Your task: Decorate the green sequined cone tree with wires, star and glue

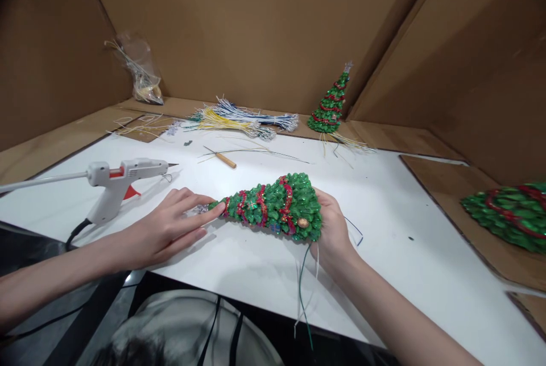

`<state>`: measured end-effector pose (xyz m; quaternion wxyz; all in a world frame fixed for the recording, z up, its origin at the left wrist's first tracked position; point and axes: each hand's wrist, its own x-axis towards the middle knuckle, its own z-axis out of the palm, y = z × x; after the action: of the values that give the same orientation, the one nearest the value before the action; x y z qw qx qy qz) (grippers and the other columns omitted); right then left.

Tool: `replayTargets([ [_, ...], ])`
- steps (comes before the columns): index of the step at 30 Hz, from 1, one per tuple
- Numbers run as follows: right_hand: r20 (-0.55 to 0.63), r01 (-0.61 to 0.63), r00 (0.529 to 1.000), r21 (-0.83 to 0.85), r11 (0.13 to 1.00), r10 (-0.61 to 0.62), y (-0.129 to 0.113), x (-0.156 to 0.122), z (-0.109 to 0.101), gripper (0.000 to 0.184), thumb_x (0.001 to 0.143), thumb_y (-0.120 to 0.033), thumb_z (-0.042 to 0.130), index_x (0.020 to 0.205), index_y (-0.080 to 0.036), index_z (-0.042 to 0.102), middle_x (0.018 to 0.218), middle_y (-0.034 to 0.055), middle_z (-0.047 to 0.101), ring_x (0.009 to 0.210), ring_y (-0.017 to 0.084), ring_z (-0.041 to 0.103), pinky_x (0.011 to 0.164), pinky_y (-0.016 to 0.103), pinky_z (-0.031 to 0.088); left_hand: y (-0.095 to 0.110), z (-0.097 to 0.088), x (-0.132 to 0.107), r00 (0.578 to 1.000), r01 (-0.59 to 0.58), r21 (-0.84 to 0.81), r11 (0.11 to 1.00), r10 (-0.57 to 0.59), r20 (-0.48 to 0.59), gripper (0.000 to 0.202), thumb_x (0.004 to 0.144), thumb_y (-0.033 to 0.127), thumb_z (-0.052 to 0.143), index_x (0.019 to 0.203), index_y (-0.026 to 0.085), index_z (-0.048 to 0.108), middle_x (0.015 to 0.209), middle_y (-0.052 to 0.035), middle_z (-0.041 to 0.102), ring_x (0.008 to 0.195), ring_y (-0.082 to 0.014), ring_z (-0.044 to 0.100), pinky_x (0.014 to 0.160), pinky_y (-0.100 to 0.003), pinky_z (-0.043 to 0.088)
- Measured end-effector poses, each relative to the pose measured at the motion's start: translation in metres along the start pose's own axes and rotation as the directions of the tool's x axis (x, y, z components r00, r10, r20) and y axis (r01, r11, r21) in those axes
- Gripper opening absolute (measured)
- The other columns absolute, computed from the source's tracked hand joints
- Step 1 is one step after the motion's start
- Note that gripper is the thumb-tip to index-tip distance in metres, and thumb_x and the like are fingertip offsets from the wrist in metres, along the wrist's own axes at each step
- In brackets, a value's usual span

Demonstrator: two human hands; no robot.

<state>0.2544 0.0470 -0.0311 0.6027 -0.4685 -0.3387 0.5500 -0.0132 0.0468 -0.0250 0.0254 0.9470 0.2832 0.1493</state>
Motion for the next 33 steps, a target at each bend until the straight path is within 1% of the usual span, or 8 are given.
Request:
replayTargets([
  [5,-0.081,-0.040,0.996,0.070,0.997,0.045,0.001,0.001,0.000,0.015,0.041,-0.012,0.063,0.052,-0.021,0.067,0.042,-0.0059,0.059,0.036,0.012,0.051,0.034,0.021,0.041,-0.001,0.002,-0.001,1.000,0.006,0.000,1.000,-0.006,-0.029,0.040,0.096,0.022,0.037,0.135,0.017,0.047,0.117,-0.0152,0.057,0.089,-0.0231,0.044,0.078,-0.040,0.039],
  [9,-0.066,-0.068,0.995,0.030,0.997,0.070,-0.001,0.001,0.000,0.010,0.041,-0.013,0.062,0.048,-0.019,0.063,0.037,-0.0061,0.054,0.030,0.009,0.041,0.027,0.019,0.030,-0.002,0.005,-0.003,0.998,0.007,-0.018,1.000,-0.008,-0.057,0.039,0.096,0.023,0.038,0.134,0.018,0.048,0.120,-0.0140,0.058,0.091,-0.0230,0.045,0.079,-0.040,0.038],
  [11,-0.050,-0.093,0.994,0.006,0.996,0.094,-0.002,0.000,0.000,0.008,0.042,-0.013,0.061,0.048,-0.019,0.062,0.037,-0.0053,0.054,0.029,0.009,0.040,0.026,0.019,0.028,-0.003,0.006,-0.004,0.998,0.005,-0.032,0.999,-0.007,-0.063,0.040,0.096,0.023,0.039,0.135,0.019,0.047,0.125,-0.0131,0.056,0.092,-0.0229,0.046,0.080,-0.040,0.038],
  [15,-0.024,-0.112,0.993,-0.035,0.993,0.112,-0.003,0.002,-0.004,0.009,0.044,-0.013,0.060,0.050,-0.018,0.062,0.041,-0.0035,0.056,0.033,0.011,0.045,0.030,0.020,0.034,-0.005,0.007,-0.005,0.998,0.006,-0.069,0.998,-0.011,-0.064,0.043,0.096,0.023,0.039,0.139,0.015,0.039,0.134,-0.0132,0.052,0.096,-0.0229,0.047,0.084,-0.041,0.037],
  [18,0.009,-0.085,0.996,-0.086,0.993,0.086,-0.001,0.004,-0.009,0.010,0.045,-0.011,0.058,0.052,-0.018,0.064,0.045,-0.0027,0.058,0.037,0.011,0.048,0.034,0.020,0.038,-0.005,0.007,-0.006,0.998,0.010,-0.069,0.998,-0.015,-0.065,0.044,0.096,0.022,0.039,0.140,0.015,0.037,0.138,-0.0128,0.050,0.101,-0.0233,0.049,0.087,-0.041,0.037],
  [23,0.030,-0.066,0.997,-0.186,0.980,0.073,-0.002,0.006,-0.013,0.007,0.048,-0.014,0.058,0.049,-0.020,0.062,0.038,-0.0040,0.053,0.032,0.011,0.045,0.030,0.021,0.036,-0.004,0.008,-0.007,0.997,0.006,-0.056,0.998,-0.011,-0.080,0.043,0.095,0.021,0.040,0.138,0.016,0.039,0.139,-0.0128,0.048,0.106,-0.0233,0.051,0.090,-0.041,0.036],
  [27,0.067,-0.045,0.996,-0.215,0.976,0.060,-0.006,0.006,-0.012,0.007,0.049,-0.015,0.058,0.048,-0.020,0.063,0.039,-0.0034,0.055,0.033,0.011,0.047,0.032,0.021,0.038,-0.003,0.007,-0.008,0.996,0.002,-0.033,0.999,-0.005,-0.088,0.043,0.095,0.020,0.040,0.138,0.016,0.040,0.139,-0.0131,0.048,0.110,-0.0239,0.050,0.092,-0.041,0.035],
  [33,0.120,-0.087,0.986,-0.230,0.969,0.117,-0.007,0.007,-0.011,0.007,0.049,-0.019,0.059,0.042,-0.020,0.058,0.032,-0.0047,0.047,0.029,0.010,0.042,0.029,0.022,0.035,-0.003,0.009,-0.008,0.996,-0.005,0.013,1.000,0.006,-0.089,0.041,0.095,0.019,0.041,0.136,0.019,0.044,0.139,-0.0136,0.048,0.107,-0.0243,0.053,0.092,-0.042,0.035],
])
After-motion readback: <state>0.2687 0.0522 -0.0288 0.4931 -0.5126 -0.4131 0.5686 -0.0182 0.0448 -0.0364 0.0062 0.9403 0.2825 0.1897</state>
